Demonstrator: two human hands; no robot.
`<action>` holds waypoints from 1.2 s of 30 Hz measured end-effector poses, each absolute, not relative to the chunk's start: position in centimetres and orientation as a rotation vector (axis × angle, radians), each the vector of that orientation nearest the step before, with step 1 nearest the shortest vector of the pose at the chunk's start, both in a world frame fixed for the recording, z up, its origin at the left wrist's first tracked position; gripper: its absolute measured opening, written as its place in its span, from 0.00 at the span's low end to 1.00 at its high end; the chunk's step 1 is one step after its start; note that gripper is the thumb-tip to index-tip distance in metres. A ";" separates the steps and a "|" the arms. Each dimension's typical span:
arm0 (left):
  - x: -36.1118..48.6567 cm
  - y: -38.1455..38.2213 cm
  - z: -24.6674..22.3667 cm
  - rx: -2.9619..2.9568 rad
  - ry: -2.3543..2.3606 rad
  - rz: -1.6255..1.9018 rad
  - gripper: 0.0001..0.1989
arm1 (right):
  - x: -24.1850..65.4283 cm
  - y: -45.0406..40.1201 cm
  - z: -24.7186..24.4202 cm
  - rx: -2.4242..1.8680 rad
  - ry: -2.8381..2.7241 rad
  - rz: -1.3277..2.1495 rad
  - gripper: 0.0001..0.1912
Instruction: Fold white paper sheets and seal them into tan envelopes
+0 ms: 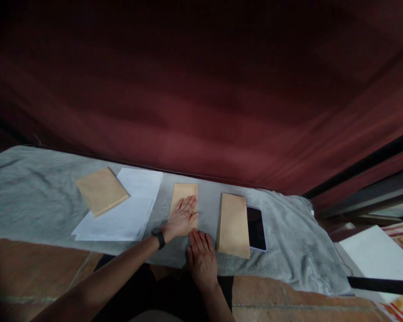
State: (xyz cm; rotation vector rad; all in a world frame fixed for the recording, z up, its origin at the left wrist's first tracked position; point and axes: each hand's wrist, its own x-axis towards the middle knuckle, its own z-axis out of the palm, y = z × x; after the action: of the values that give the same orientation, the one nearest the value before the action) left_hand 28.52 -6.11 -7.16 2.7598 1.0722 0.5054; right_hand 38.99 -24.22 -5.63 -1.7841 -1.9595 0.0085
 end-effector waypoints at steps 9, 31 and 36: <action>30.9 -2.7 -5.9 2.711 1.197 0.280 0.31 | 38.5 -24.0 -5.6 -1.784 -1.894 -0.072 0.24; 22.3 -13.9 -4.5 2.805 0.665 0.345 0.30 | 39.8 -24.4 -7.2 -1.712 -1.756 0.184 0.23; 21.6 -14.9 -5.1 2.811 0.632 0.356 0.35 | 39.6 -22.7 -7.0 -1.707 -1.712 0.299 0.23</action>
State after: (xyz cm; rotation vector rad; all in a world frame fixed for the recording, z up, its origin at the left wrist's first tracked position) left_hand 21.55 -14.91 -5.07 2.8107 0.6321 0.3563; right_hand 39.64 -22.68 -7.04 -1.7073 -1.7118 0.2985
